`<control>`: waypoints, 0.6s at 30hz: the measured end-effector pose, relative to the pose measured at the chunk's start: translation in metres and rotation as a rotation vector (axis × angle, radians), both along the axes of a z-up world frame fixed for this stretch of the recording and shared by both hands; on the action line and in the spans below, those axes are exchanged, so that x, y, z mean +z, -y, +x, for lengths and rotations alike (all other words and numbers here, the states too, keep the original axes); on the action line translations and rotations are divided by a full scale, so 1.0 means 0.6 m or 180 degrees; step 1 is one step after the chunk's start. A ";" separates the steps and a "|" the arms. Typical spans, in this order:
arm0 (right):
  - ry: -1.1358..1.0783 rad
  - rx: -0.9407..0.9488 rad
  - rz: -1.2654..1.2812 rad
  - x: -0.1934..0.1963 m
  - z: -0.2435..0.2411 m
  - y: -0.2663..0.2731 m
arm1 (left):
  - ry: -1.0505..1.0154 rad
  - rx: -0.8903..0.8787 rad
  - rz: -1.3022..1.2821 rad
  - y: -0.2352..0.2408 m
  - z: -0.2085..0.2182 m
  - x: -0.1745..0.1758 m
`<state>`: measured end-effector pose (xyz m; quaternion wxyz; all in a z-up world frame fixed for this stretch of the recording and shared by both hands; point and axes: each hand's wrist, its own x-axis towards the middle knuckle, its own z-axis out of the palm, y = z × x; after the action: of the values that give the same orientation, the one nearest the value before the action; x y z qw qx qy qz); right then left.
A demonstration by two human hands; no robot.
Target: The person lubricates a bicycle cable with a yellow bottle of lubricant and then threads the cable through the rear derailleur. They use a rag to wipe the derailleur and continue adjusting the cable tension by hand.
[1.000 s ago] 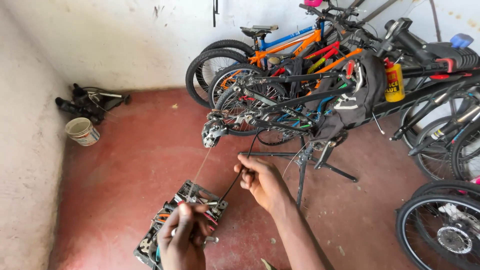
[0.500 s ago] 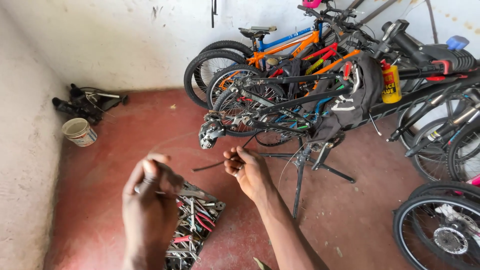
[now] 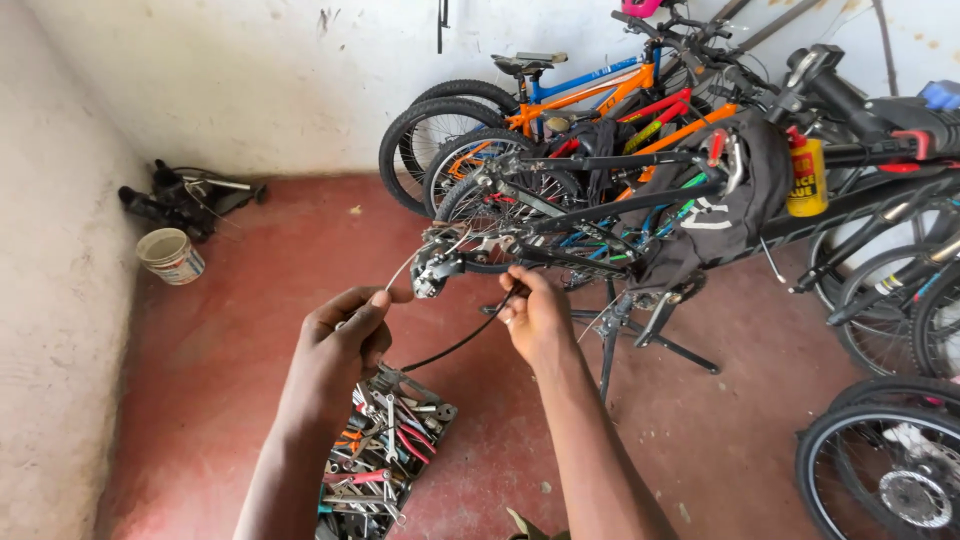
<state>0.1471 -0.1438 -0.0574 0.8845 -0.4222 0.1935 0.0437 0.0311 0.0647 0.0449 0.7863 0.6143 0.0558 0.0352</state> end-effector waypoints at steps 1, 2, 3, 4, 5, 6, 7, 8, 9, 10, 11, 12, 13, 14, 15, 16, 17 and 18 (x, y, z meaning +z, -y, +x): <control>0.0017 0.0022 0.0007 -0.010 0.021 -0.002 | 0.0017 0.0022 0.0007 -0.004 0.006 -0.008; 0.0032 -0.0020 -0.0009 -0.020 0.040 -0.004 | 0.0056 0.0091 -0.0224 -0.008 0.011 -0.017; 0.0012 -0.0069 -0.0032 -0.036 0.048 -0.005 | 0.0061 0.0155 -0.0461 -0.011 0.006 -0.029; -0.0005 -0.0052 -0.0032 -0.042 0.065 -0.002 | 0.0045 0.0173 -0.0461 -0.012 0.005 -0.029; -0.0064 -0.0217 -0.0118 -0.052 0.080 -0.003 | 0.0083 0.0187 -0.0442 -0.015 0.004 -0.029; -0.0122 -0.0380 -0.0207 -0.062 0.097 -0.006 | 0.0120 0.0201 -0.0422 -0.020 0.003 -0.029; -0.0121 -0.0356 -0.0205 -0.068 0.102 -0.012 | 0.0122 0.0225 -0.0419 -0.025 0.002 -0.034; -0.0052 -0.0490 -0.0232 -0.073 0.107 -0.017 | 0.0093 0.0155 -0.0475 -0.030 0.001 -0.037; 0.0004 -0.0635 -0.0256 -0.081 0.104 -0.021 | 0.0050 0.0075 -0.0526 -0.033 -0.005 -0.042; -0.0009 -0.0621 -0.0251 -0.062 0.087 -0.027 | 0.0039 0.0089 -0.0519 -0.034 -0.010 -0.046; 0.0086 -0.0362 -0.0089 -0.041 0.072 -0.024 | 0.0058 0.0117 -0.0479 -0.028 -0.012 -0.050; 0.0181 -0.0102 0.0072 -0.020 0.058 -0.020 | 0.0078 0.0145 -0.0439 -0.022 -0.014 -0.053; 0.0180 -0.0123 0.0066 -0.026 0.053 -0.012 | 0.0075 0.0125 -0.0444 -0.019 -0.018 -0.054; 0.0262 0.0109 -0.0076 -0.031 0.050 -0.005 | 0.0068 0.0149 -0.0333 -0.018 -0.020 -0.054; 0.0352 0.0323 -0.0221 -0.035 0.052 0.006 | 0.0071 0.0156 -0.0223 -0.014 -0.014 -0.055; 0.0360 0.0286 -0.0230 -0.039 0.051 0.011 | 0.0078 0.0118 -0.0230 -0.010 -0.011 -0.055; 0.0390 0.0377 -0.0133 -0.041 0.047 0.016 | 0.0050 0.0089 -0.0254 -0.007 -0.011 -0.053; 0.0422 0.0469 -0.0036 -0.044 0.043 0.021 | 0.0021 0.0060 -0.0277 -0.003 -0.011 -0.052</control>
<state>0.1727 -0.1563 -0.0839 0.8874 -0.4423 0.1033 0.0794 0.0244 0.0665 0.0137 0.8121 0.5788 0.0605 0.0422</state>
